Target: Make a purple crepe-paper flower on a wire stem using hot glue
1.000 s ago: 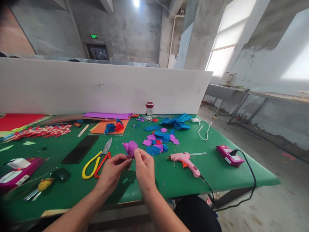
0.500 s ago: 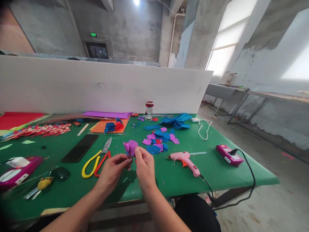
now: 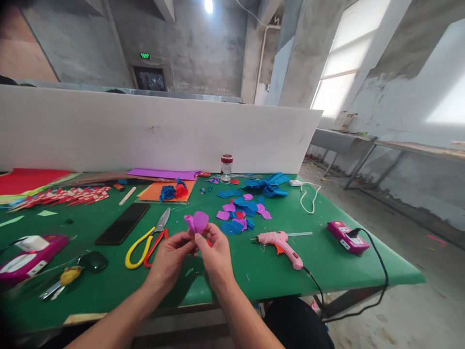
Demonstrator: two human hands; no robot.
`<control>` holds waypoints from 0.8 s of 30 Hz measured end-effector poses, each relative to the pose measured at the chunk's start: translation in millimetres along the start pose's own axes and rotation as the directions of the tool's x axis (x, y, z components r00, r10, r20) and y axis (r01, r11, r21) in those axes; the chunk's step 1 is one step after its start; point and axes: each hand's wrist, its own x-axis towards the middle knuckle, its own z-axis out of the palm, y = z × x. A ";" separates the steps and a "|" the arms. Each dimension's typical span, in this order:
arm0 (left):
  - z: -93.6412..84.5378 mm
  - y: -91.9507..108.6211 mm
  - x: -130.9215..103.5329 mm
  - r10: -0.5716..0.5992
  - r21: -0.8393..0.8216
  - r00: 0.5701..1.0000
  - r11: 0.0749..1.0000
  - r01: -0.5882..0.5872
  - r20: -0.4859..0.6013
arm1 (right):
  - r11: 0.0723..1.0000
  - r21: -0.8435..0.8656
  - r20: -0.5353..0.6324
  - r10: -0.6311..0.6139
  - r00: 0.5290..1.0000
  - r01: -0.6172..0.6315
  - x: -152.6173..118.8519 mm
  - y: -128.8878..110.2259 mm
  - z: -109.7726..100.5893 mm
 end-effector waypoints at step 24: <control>4.4 5.4 -4.3 -0.024 0.039 1.000 0.999 0.024 -0.009 | 0.993 -0.112 -0.063 -0.052 0.997 0.044 2.0 -0.7 -5.9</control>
